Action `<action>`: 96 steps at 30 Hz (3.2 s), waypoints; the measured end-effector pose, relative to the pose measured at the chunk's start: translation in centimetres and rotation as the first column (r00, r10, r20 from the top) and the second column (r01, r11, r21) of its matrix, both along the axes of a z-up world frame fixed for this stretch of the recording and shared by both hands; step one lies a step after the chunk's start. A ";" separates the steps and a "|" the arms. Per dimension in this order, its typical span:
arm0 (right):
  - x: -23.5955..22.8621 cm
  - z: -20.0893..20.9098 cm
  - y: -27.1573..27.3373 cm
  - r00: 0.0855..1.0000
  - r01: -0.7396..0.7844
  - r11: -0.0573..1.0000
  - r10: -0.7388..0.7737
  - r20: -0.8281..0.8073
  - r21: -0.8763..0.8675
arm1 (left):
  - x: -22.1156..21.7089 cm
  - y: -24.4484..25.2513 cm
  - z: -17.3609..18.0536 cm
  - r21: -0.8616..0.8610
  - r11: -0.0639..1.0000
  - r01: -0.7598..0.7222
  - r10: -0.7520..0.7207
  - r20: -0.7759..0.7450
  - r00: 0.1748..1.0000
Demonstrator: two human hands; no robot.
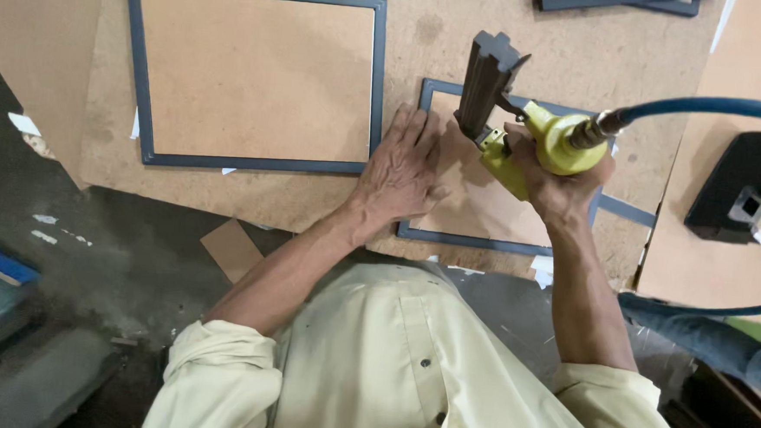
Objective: The person uses a pneumatic nail gun to attach black frames to brown backing boards on a workbench. They repeatedly position each frame, fire the nail gun along the edges, and move the completed unit aside. A second person is visible in the background working on similar frames.
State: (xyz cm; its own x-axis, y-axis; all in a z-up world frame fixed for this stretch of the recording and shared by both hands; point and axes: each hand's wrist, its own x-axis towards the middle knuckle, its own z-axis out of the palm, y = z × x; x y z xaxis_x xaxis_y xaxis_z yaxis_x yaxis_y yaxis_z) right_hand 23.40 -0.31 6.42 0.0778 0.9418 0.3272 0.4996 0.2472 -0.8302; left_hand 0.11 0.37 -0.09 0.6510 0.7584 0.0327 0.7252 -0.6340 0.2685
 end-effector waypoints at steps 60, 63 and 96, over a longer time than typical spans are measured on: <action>1.4 2.3 0.0 0.580 0.810 0.586 -0.808 -0.105 -0.025 | 9.8 8.9 1.3 -0.110 0.894 0.434 -0.434 0.032 0.901; -1.9 1.0 -0.7 0.619 0.773 0.634 -0.763 -0.187 -0.026 | 5.3 9.3 0.9 -0.137 0.940 0.312 -0.313 0.012 0.950; -15.1 1.8 2.2 0.716 0.689 0.724 -0.688 -0.114 -0.039 | -6.1 10.7 0.2 -0.062 0.948 0.312 -0.310 0.040 0.950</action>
